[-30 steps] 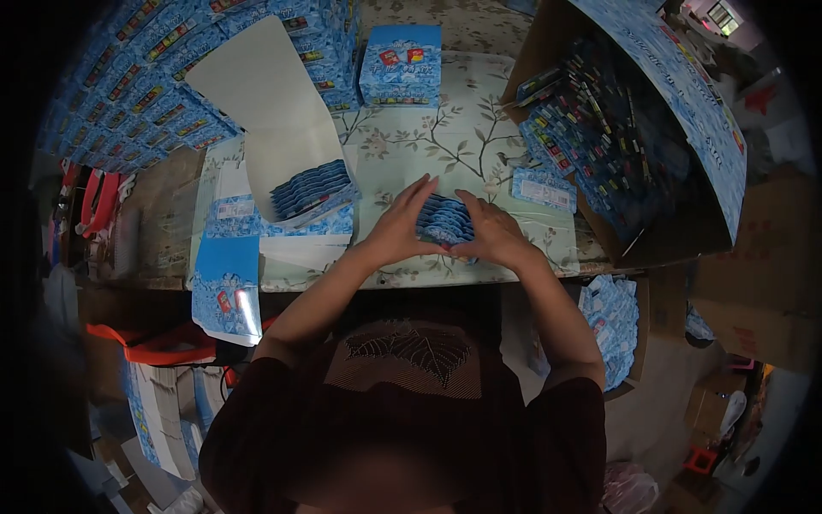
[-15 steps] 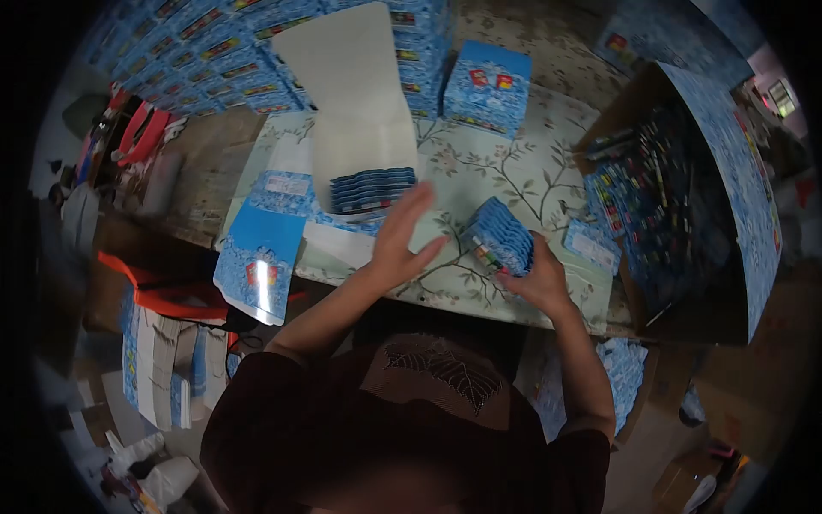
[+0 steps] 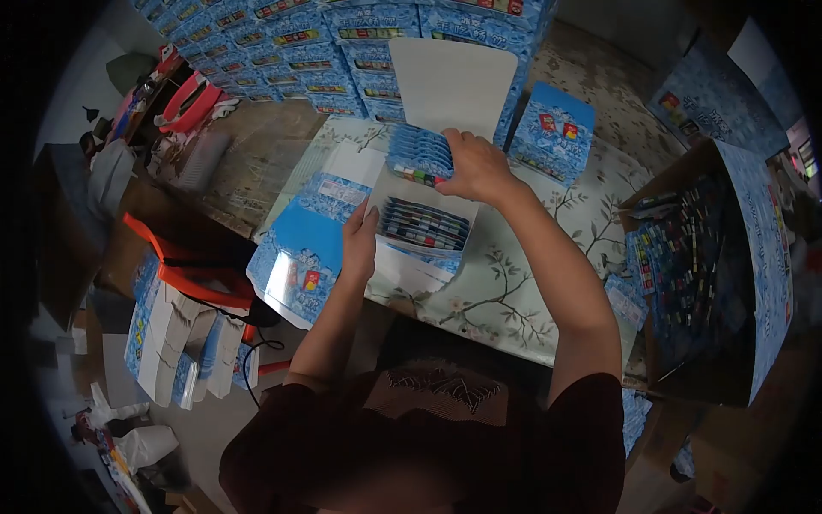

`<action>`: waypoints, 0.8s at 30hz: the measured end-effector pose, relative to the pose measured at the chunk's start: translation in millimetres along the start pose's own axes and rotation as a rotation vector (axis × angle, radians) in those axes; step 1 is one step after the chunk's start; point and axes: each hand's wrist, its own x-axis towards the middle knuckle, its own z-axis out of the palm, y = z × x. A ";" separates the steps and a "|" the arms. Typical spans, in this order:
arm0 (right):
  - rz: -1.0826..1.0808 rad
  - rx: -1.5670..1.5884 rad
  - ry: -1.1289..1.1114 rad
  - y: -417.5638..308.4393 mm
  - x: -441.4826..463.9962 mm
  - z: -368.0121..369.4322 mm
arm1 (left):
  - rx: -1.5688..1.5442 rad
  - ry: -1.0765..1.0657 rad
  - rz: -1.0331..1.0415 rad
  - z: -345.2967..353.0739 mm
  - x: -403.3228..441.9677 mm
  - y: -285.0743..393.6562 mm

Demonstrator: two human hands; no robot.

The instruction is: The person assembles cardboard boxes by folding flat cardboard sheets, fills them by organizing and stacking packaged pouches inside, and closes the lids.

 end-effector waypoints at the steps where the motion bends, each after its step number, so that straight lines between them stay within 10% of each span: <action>1: 0.032 -0.090 -0.103 0.3 1.9 4.1 | 0.042 -0.007 0.017 -1.3 0.4 -1.7; 21: 0.015 0.221 -0.599 20.8 61.8 77.7 | 0.016 0.027 -0.003 24.7 -4.9 -10.7; 24: -0.003 0.256 -0.303 27.1 41.1 87.4 | 0.045 0.038 0.022 20.6 -6.8 -13.8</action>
